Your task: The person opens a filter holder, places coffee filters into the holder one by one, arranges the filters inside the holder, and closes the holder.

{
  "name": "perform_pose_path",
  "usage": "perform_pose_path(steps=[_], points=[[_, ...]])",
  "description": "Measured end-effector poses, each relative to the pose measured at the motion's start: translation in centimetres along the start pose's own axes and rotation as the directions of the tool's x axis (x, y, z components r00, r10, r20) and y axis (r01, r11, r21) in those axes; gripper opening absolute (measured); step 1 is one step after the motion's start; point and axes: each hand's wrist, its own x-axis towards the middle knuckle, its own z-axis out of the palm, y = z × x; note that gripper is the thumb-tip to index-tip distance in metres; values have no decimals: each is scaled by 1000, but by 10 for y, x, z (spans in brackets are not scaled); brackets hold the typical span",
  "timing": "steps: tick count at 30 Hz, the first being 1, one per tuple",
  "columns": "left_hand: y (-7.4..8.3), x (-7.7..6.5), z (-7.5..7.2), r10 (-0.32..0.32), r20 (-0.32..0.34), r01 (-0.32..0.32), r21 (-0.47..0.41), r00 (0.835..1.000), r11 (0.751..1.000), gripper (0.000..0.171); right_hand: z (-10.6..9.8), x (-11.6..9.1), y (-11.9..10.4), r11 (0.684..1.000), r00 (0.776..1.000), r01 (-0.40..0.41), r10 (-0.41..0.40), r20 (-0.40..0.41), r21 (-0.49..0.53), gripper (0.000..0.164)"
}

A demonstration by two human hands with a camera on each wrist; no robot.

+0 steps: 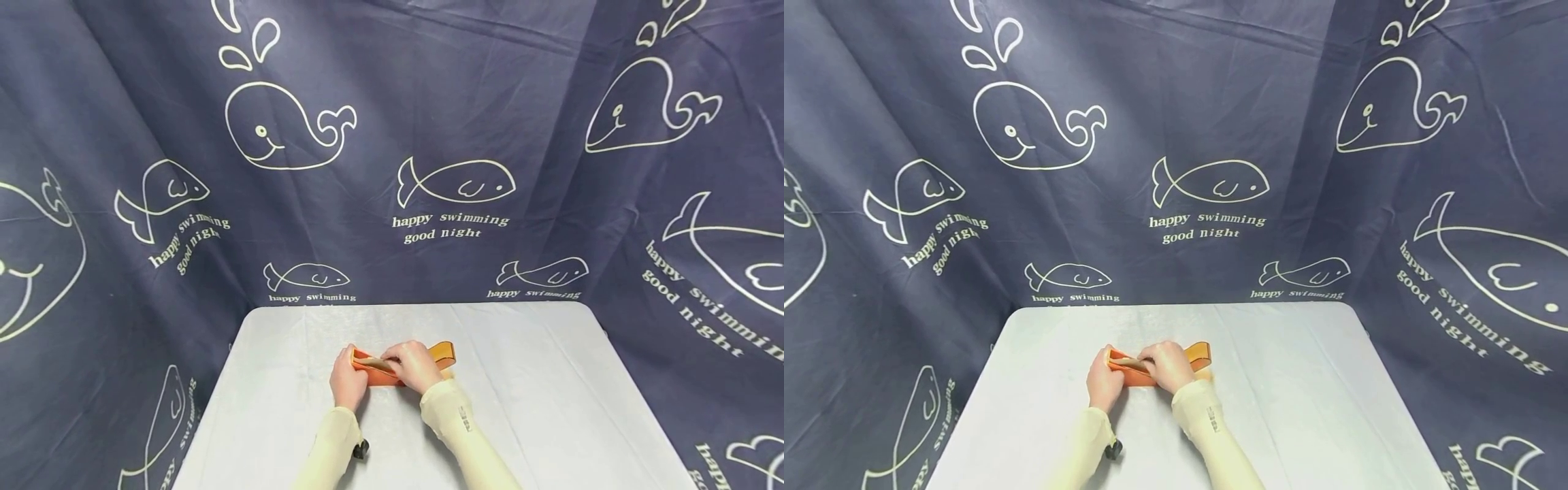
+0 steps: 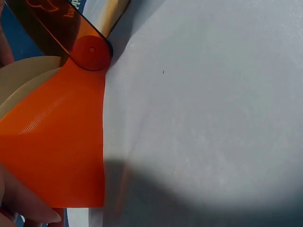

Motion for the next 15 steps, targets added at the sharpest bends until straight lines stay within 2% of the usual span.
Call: perform_pose_path(steps=[7,13,15], points=[[2,1,3,7,-10,-7,-6,1000,1000,32,9,-1,3,998,998,-44,46,49,-40,5],[0,-1,2,-54,14,54,-6,998,999,40,17,-4,1,999,996,-3,7,87,-46,7],[-1,-1,3,-56,9,56,-5,998,998,43,19,-5,1,998,996,15,-9,91,-65,7]])
